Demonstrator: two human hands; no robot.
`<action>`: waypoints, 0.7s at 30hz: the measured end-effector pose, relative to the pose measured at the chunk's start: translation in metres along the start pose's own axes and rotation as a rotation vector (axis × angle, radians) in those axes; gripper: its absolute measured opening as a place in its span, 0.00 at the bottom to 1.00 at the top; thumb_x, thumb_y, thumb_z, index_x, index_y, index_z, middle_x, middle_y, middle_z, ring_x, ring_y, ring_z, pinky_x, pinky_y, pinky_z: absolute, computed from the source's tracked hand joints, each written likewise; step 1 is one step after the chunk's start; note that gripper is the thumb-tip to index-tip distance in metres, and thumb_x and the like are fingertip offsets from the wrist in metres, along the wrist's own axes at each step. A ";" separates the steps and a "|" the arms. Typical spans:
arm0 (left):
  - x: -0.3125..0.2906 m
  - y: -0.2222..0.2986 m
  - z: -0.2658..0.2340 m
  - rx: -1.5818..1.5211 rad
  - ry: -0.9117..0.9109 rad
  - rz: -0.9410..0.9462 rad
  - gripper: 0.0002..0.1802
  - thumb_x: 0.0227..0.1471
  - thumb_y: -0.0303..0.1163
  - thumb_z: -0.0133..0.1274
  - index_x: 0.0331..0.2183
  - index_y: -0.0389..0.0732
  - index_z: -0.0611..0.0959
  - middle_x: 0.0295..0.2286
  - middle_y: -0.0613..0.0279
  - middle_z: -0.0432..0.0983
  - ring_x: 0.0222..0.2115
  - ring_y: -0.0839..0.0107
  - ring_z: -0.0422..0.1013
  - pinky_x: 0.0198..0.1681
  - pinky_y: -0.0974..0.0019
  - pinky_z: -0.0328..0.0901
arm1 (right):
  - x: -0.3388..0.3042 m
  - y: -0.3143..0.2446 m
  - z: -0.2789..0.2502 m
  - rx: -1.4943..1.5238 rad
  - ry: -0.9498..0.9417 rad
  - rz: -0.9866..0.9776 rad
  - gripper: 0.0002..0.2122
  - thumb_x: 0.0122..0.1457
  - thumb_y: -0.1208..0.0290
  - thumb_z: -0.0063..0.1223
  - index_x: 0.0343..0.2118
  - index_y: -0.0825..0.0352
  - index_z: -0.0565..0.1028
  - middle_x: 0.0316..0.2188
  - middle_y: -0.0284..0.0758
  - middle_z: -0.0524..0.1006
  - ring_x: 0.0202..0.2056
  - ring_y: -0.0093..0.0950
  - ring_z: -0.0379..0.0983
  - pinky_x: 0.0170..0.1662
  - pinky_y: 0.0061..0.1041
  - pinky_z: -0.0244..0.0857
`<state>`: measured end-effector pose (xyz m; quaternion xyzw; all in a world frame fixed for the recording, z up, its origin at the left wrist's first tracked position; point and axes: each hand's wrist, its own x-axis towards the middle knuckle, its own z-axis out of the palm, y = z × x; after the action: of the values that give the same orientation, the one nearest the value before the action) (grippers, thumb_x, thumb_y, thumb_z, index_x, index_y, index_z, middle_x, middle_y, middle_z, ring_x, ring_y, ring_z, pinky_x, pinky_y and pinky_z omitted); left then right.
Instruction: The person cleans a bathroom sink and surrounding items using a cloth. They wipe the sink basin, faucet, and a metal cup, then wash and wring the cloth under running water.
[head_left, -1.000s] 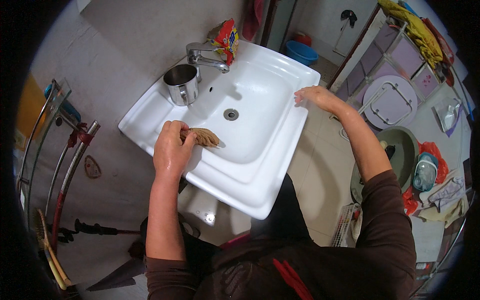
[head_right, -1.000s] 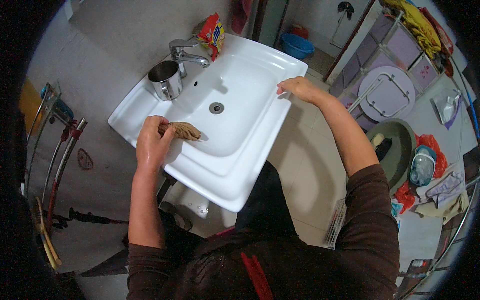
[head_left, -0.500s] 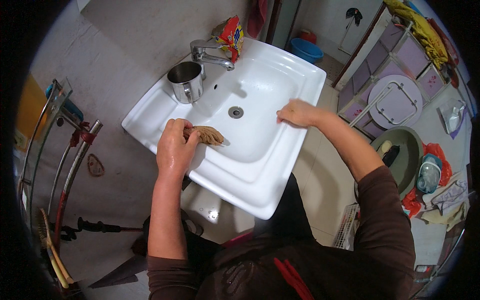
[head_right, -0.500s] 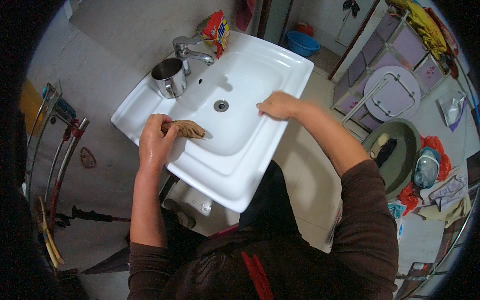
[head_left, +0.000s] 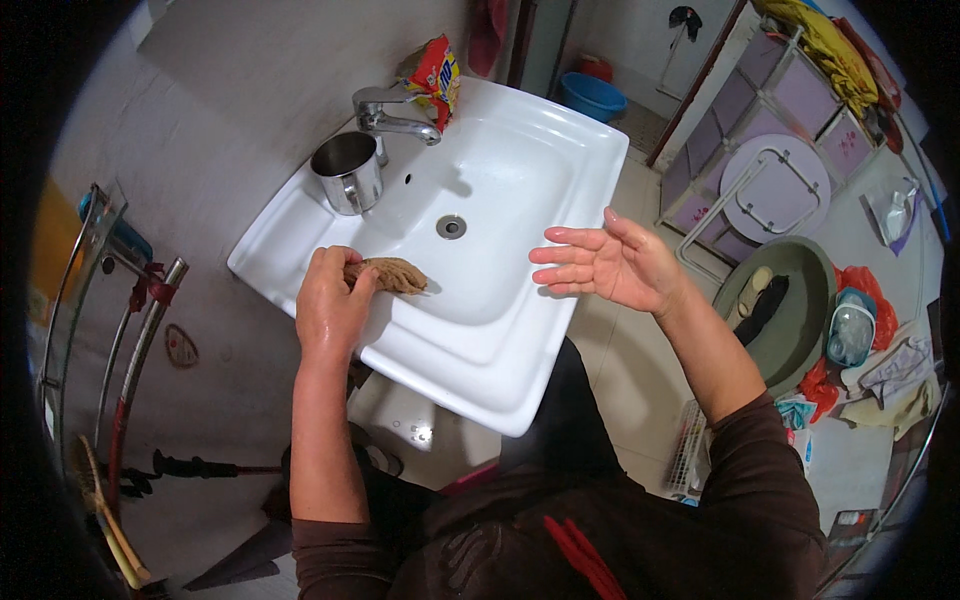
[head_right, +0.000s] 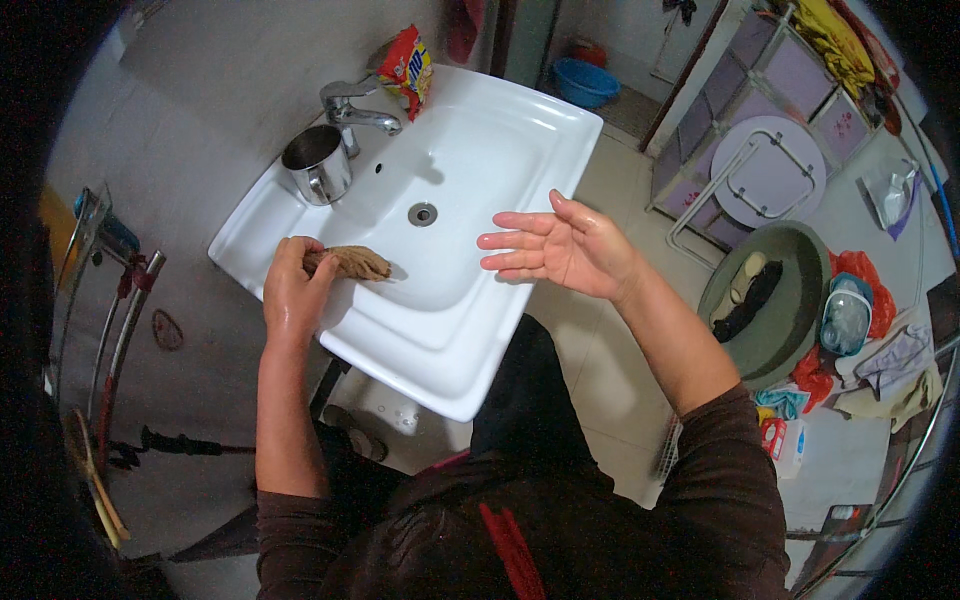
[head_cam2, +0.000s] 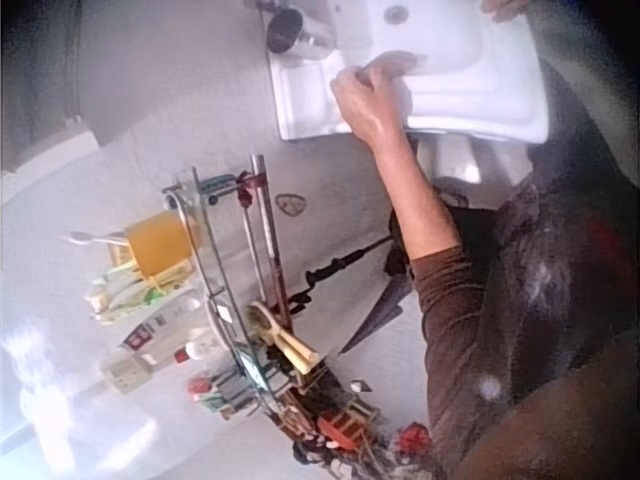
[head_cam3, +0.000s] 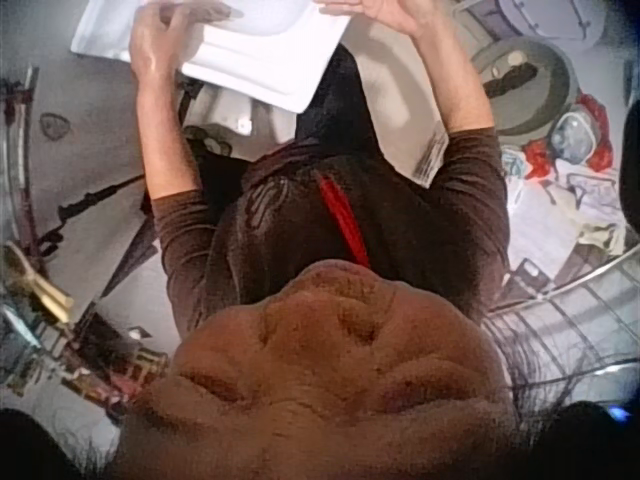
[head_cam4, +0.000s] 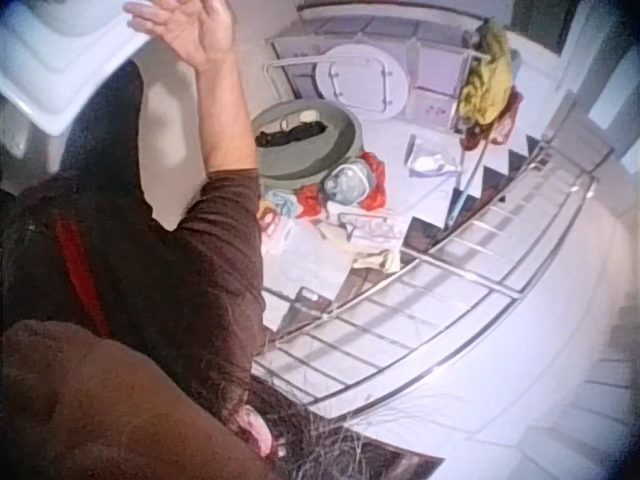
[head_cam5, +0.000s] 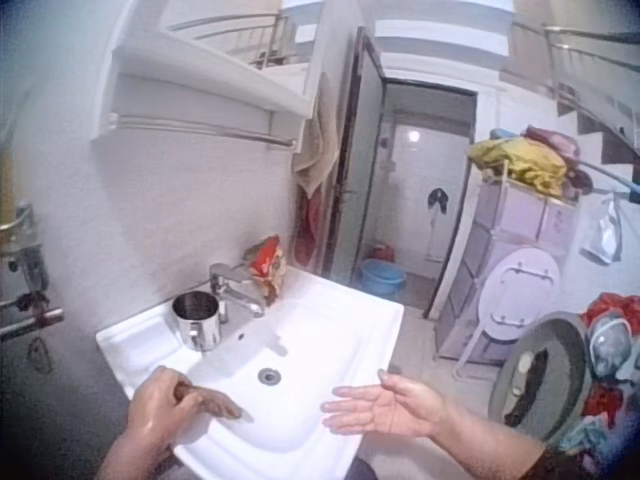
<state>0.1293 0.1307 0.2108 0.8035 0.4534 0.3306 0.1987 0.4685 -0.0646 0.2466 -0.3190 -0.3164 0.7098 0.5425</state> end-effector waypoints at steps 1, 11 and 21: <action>0.000 0.000 0.000 -0.002 -0.001 0.001 0.14 0.55 0.34 0.64 0.40 0.35 0.82 0.38 0.52 0.78 0.36 0.57 0.78 0.43 0.57 0.71 | -0.002 0.002 0.000 0.010 -0.008 -0.016 0.37 0.76 0.44 0.22 0.71 0.75 0.58 0.69 0.60 0.60 0.68 0.57 0.63 0.71 0.54 0.55; 0.000 -0.001 0.001 0.010 0.016 -0.009 0.14 0.55 0.34 0.64 0.40 0.37 0.82 0.38 0.54 0.78 0.36 0.58 0.78 0.42 0.57 0.71 | -0.043 0.007 -0.051 0.177 0.124 -0.397 0.29 0.76 0.48 0.34 0.57 0.73 0.74 0.49 0.50 0.81 0.52 0.43 0.79 0.62 0.48 0.68; 0.001 -0.007 0.005 -0.091 0.046 -0.035 0.14 0.53 0.34 0.66 0.39 0.38 0.82 0.38 0.56 0.78 0.36 0.57 0.77 0.42 0.56 0.71 | -0.062 0.050 -0.052 0.347 0.185 -0.487 0.33 0.75 0.46 0.36 0.65 0.75 0.67 0.63 0.55 0.70 0.65 0.50 0.66 0.70 0.50 0.57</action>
<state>0.1287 0.1349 0.2030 0.7778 0.4563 0.3658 0.2304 0.4940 -0.1302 0.1826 -0.1997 -0.2069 0.5702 0.7695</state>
